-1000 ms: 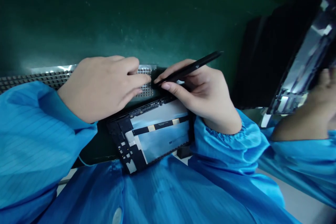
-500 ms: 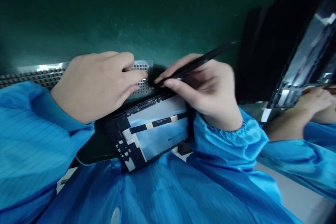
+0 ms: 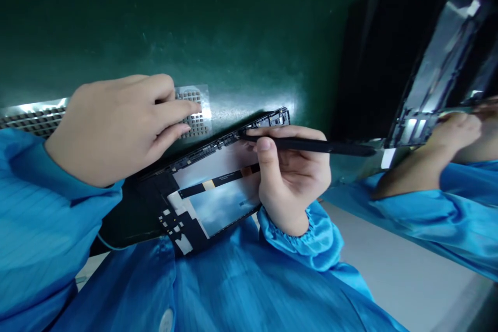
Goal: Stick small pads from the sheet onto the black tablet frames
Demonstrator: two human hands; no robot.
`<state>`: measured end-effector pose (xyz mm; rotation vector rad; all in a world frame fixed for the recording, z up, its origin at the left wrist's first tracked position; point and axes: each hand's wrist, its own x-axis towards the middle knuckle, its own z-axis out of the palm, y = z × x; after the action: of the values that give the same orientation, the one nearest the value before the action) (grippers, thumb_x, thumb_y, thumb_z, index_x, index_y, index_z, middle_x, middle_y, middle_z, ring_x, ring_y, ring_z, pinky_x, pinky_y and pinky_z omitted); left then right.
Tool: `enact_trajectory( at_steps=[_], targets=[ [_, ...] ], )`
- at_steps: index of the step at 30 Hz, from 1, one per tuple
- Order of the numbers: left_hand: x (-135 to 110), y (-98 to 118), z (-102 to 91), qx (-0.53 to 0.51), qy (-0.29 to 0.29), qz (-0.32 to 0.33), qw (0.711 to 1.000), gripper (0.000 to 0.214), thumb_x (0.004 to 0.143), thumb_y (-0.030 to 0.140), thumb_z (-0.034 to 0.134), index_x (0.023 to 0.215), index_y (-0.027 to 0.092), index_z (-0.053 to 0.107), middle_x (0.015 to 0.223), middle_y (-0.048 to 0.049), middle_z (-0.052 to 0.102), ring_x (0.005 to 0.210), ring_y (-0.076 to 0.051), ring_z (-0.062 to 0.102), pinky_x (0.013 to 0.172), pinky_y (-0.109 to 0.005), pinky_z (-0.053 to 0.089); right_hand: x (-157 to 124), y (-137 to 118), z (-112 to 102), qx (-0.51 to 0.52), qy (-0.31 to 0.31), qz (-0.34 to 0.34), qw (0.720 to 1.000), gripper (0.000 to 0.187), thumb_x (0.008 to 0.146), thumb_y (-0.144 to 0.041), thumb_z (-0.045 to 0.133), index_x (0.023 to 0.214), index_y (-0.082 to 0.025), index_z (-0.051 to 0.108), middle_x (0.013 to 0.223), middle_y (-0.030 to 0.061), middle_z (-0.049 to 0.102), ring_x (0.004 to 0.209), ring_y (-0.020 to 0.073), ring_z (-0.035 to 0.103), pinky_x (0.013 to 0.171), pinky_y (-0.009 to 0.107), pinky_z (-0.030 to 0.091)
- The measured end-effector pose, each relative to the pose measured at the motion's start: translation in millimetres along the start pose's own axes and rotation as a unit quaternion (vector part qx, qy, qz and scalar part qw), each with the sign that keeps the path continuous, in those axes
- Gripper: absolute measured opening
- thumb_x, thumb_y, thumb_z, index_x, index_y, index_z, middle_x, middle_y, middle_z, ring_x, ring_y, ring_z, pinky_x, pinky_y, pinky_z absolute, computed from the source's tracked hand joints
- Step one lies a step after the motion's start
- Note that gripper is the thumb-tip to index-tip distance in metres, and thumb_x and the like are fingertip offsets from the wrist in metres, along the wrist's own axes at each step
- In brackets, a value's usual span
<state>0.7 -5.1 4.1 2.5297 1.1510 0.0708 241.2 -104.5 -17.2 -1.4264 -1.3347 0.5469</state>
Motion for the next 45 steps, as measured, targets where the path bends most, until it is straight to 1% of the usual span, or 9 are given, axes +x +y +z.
enact_trajectory(
  at_steps=[4, 7, 13, 26, 29, 33, 36, 39, 45],
  targets=[
    [0, -1, 1.2, -0.014, 0.002, -0.006, 1.0, 0.055, 0.114, 0.049, 0.033, 0.135, 0.027, 0.079, 0.109, -0.0088, 0.068, 0.1, -0.028, 0.068, 0.085, -0.042, 0.055, 5, -10, -12, -0.066, -0.054, -0.014, 0.996, 0.018, 0.104, -0.02, 0.075, 0.119, -0.03, 0.074, 0.11, 0.0059, 0.079, 0.103, 0.0268, 0.081, 0.096, 0.048, 0.069],
    [1, 0, 0.3, -0.016, -0.005, -0.007, 1.0, 0.053, 0.114, 0.048, 0.035, 0.136, 0.027, 0.078, 0.11, -0.0084, 0.068, 0.099, -0.026, 0.065, 0.086, -0.041, 0.055, 26, -19, -18, -0.084, -0.113, -0.036, 0.989, 0.021, 0.101, -0.019, 0.079, 0.118, -0.031, 0.076, 0.111, 0.0063, 0.081, 0.105, 0.0295, 0.081, 0.097, 0.049, 0.067],
    [2, 1, -2.7, 0.006, -0.018, 0.006, 1.0, 0.055, 0.115, 0.046, 0.03, 0.142, 0.03, 0.076, 0.11, -0.0085, 0.066, 0.099, -0.027, 0.067, 0.08, -0.04, 0.053, 78, -10, -9, -0.043, -0.32, -0.036, 0.946, 0.007, 0.104, -0.032, 0.078, 0.11, -0.028, 0.078, 0.11, 0.0033, 0.085, 0.103, 0.0252, 0.083, 0.094, 0.042, 0.07],
    [2, 1, -2.6, 0.009, -0.016, 0.0, 1.0, 0.055, 0.114, 0.048, 0.032, 0.142, 0.031, 0.076, 0.11, -0.0094, 0.067, 0.101, -0.029, 0.069, 0.078, -0.04, 0.056, 84, -6, -4, -0.058, -0.354, -0.03, 0.933, 0.007, 0.106, -0.037, 0.075, 0.106, -0.03, 0.078, 0.109, 0.0019, 0.085, 0.104, 0.0255, 0.083, 0.097, 0.043, 0.071],
    [2, 0, -2.0, 0.01, -0.017, -0.007, 1.0, 0.056, 0.114, 0.048, 0.03, 0.142, 0.032, 0.076, 0.111, -0.0092, 0.067, 0.104, -0.031, 0.07, 0.079, -0.041, 0.056, 75, -7, -7, -0.029, -0.315, 0.005, 0.949, 0.015, 0.105, -0.045, 0.077, 0.106, -0.03, 0.075, 0.107, 0.0036, 0.083, 0.102, 0.0266, 0.082, 0.096, 0.045, 0.071],
    [1, -1, -0.6, -0.011, -0.016, -0.011, 1.0, 0.059, 0.114, 0.05, 0.029, 0.138, 0.029, 0.078, 0.111, -0.0094, 0.067, 0.107, -0.033, 0.07, 0.089, -0.048, 0.057, 42, -5, -13, -0.001, -0.122, 0.033, 0.992, 0.009, 0.113, -0.036, 0.065, 0.119, -0.031, 0.068, 0.108, 0.0028, 0.075, 0.099, 0.0221, 0.08, 0.09, 0.041, 0.069],
    [1, -2, -0.1, -0.008, -0.012, -0.008, 1.0, 0.06, 0.115, 0.051, 0.027, 0.139, 0.028, 0.078, 0.111, -0.0083, 0.067, 0.105, -0.03, 0.069, 0.089, -0.047, 0.057, 21, 1, -11, -0.003, -0.011, 0.006, 1.0, 0.007, 0.11, -0.027, 0.07, 0.115, -0.03, 0.067, 0.099, 0.0003, 0.07, 0.092, 0.0187, 0.079, 0.081, 0.035, 0.067],
    [1, -1, -0.9, 0.0, 0.001, -0.006, 1.0, 0.059, 0.115, 0.051, 0.029, 0.142, 0.029, 0.076, 0.113, -0.0079, 0.068, 0.104, -0.029, 0.069, 0.086, -0.045, 0.056, 14, 6, -7, -0.019, 0.008, -0.007, 1.0, 0.008, 0.108, -0.028, 0.073, 0.112, -0.03, 0.067, 0.1, 0.0006, 0.072, 0.091, 0.0182, 0.079, 0.077, 0.033, 0.066],
    [2, 1, -2.7, -0.004, -0.016, -0.012, 1.0, 0.055, 0.114, 0.047, 0.032, 0.141, 0.03, 0.077, 0.114, -0.0098, 0.07, 0.106, -0.031, 0.069, 0.087, -0.046, 0.055, 16, 0, -13, -0.089, -0.031, -0.04, 0.995, 0.008, 0.107, -0.027, 0.071, 0.114, -0.03, 0.068, 0.102, 0.0031, 0.075, 0.089, 0.0208, 0.079, 0.076, 0.038, 0.068]
  ],
)
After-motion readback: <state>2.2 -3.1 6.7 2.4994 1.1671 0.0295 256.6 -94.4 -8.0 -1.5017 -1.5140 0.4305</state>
